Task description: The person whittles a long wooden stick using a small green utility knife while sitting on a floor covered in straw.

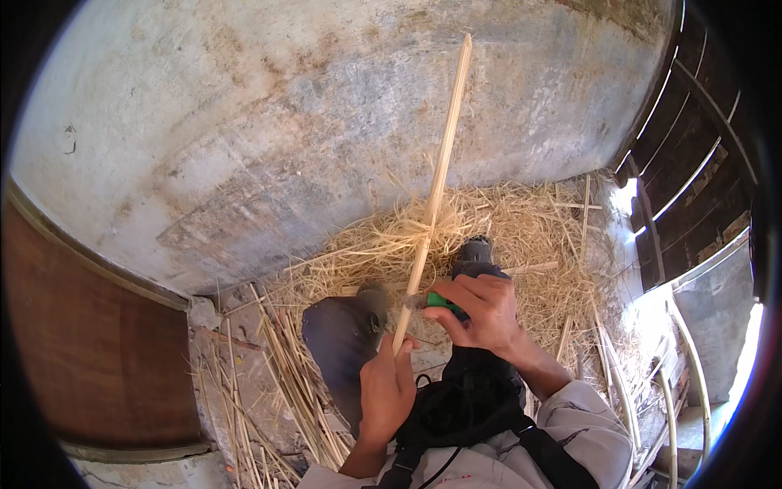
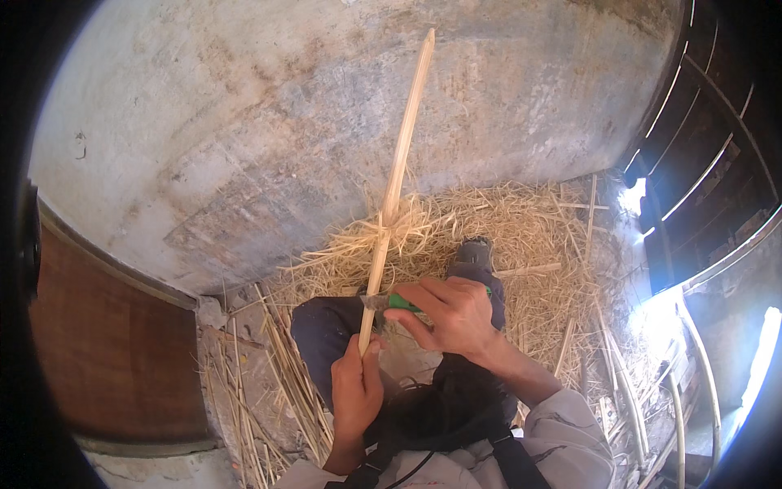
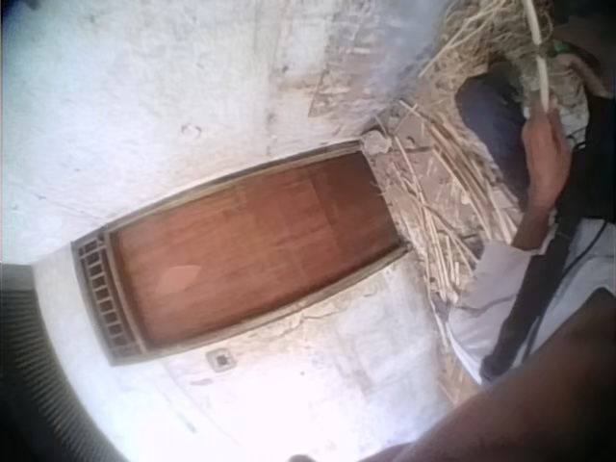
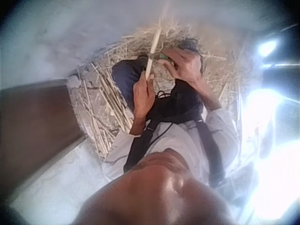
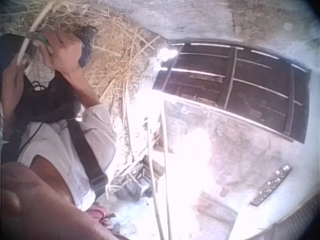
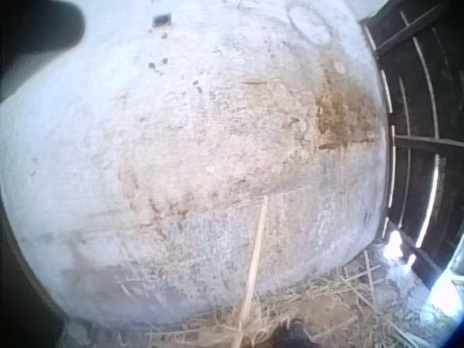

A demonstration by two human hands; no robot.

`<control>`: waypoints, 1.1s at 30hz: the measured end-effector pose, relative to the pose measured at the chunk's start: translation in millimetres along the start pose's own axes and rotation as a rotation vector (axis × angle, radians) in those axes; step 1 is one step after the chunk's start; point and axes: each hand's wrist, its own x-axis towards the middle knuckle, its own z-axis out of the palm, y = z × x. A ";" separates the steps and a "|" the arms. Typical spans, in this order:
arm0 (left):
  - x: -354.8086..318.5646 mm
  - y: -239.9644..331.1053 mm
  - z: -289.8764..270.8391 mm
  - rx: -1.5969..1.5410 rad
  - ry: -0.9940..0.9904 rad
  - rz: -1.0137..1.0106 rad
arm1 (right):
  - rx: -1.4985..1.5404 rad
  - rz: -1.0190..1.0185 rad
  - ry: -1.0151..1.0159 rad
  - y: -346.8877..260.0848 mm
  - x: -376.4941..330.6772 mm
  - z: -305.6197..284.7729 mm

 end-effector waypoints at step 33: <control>-1.3 1.6 -8.9 -0.056 -0.061 -0.101 | -0.103 -0.051 0.098 -3.7 4.4 6.6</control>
